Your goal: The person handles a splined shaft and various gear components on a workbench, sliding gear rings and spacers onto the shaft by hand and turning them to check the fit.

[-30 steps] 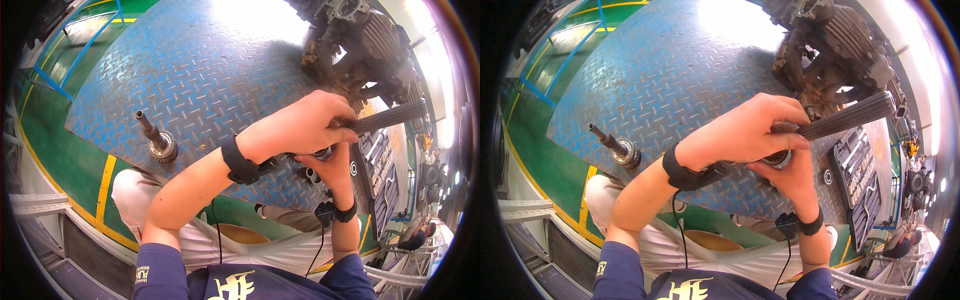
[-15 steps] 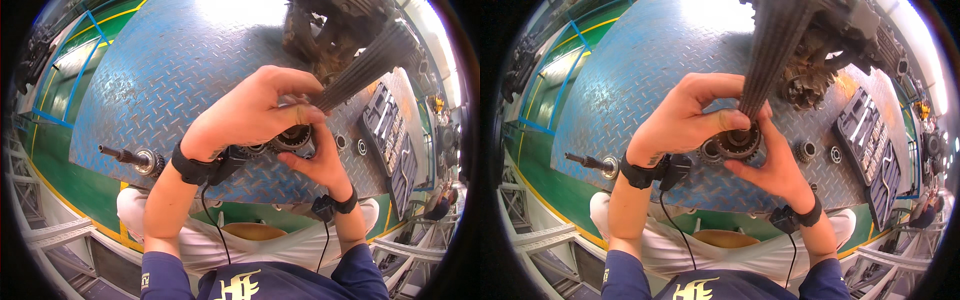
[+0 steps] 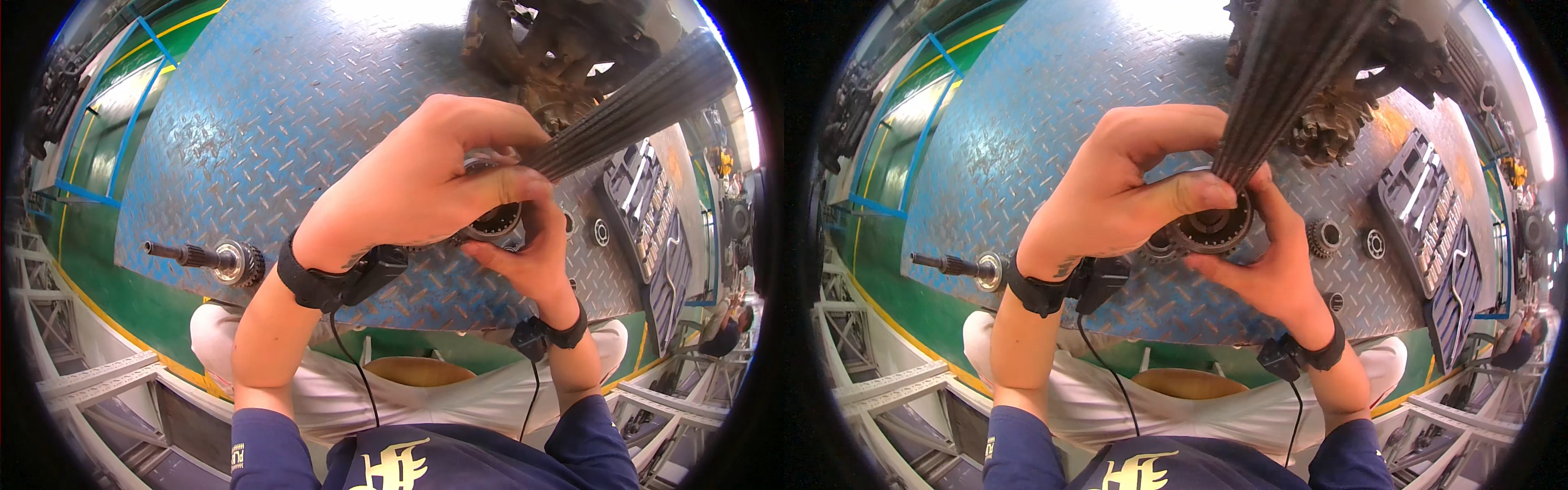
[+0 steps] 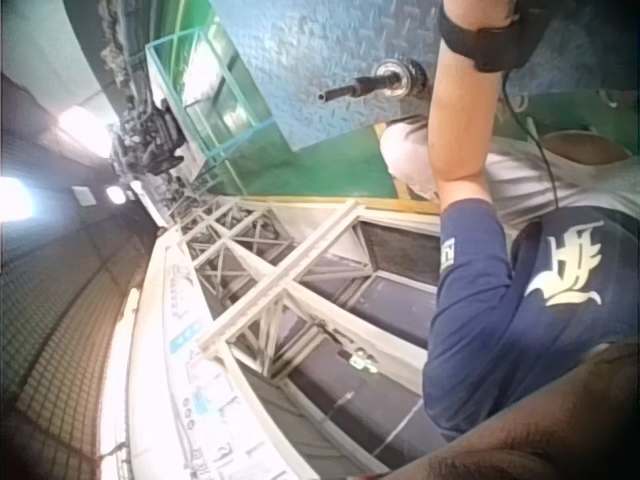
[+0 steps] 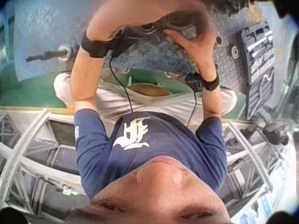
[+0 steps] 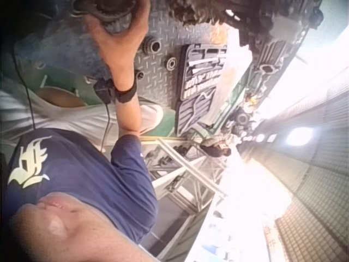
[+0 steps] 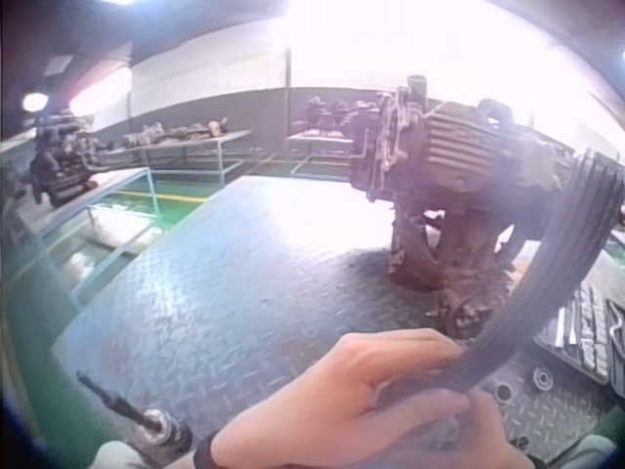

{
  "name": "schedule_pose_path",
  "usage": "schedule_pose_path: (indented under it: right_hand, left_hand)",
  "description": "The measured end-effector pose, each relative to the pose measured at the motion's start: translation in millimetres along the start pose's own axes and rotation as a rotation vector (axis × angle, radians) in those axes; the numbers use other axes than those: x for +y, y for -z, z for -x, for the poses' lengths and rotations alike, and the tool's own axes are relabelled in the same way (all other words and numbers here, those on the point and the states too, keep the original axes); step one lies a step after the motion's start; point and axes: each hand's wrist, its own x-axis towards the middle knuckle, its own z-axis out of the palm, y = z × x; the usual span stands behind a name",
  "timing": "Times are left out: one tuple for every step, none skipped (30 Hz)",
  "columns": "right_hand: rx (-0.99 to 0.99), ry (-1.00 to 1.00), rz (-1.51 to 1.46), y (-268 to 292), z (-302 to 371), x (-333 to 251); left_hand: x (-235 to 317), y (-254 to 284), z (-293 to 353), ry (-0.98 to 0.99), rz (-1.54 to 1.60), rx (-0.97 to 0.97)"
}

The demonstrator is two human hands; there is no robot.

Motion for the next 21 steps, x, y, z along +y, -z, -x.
schedule_pose_path:
  right_hand:
    - [0.018, -0.019, 0.034, -1, 1, 0]
    - [0.009, -0.019, 0.033, -2, 0, -2]
    - [0.015, -0.053, 0.046, -3, -1, -6]
    - [0.021, -0.087, 0.062, -4, -2, -9]
    - [0.011, -0.087, 0.065, -4, -1, -8]
    - [0.014, -0.085, 0.065, -3, 0, -5]
    - [0.017, -0.083, 0.064, -3, 0, -4]
    - [0.007, -0.083, 0.065, -5, 0, -5]
    - [0.033, -0.089, 0.022, -8, -1, -7]
    - [0.063, -0.096, -0.018, -10, -1, -9]
    - [0.058, -0.097, -0.014, -10, -1, -10]
    - [0.068, -0.096, 0.008, -10, -1, -11]
    - [0.079, -0.093, 0.027, -11, -1, -12]
    - [0.077, -0.094, 0.029, -11, -1, -13]
    - [0.074, -0.105, 0.051, -11, 0, -13]
    - [0.071, -0.115, 0.071, -11, 0, -14]
    - [0.068, -0.114, 0.069, -13, 0, -14]
    - [0.086, -0.104, 0.054, -14, 0, -14]
    - [0.105, -0.094, 0.042, -15, 0, -14]
    - [0.103, -0.094, 0.043, -16, 0, -15]
    - [0.117, -0.087, 0.04, -17, 0, -16]
  left_hand:
    - [0, 0, 0, 0.009, -0.008, 0.02]
    - [1, 0, 1, 0.011, -0.009, 0.029]
    - [2, 0, 1, 0.033, 0.011, 0.022]
    - [2, 0, 2, 0.052, 0.033, 0.015]
    - [2, -2, 2, 0.053, 0.034, 0.026]
    - [1, -3, 2, 0.05, 0.057, 0.046]
    - [1, -5, 2, 0.047, 0.081, 0.065]
    - [0, -5, 3, 0.048, 0.08, 0.075]
    - [-1, -4, 3, 0.022, 0.037, 0.084]
    - [-2, -4, 2, -0.006, -0.003, 0.09]
    - [-2, -5, 2, -0.007, 0.0, 0.096]
    - [-2, -5, 2, -0.005, 0.013, 0.095]
    - [-2, -4, 2, -0.003, 0.025, 0.094]
    - [-3, -4, 1, -0.003, 0.026, 0.096]
    - [-3, -3, 1, 0.0, 0.016, 0.088]
    - [-3, -2, 2, 0.004, 0.002, 0.081]
    - [-2, -3, 2, 0.004, 0.0, 0.083]
    - [-2, -3, 3, 0.013, 0.011, 0.089]
    - [-2, -4, 2, 0.02, 0.024, 0.095]
    - [-2, -4, 2, 0.02, 0.024, 0.097]
    - [-1, -4, 2, 0.025, 0.035, 0.091]
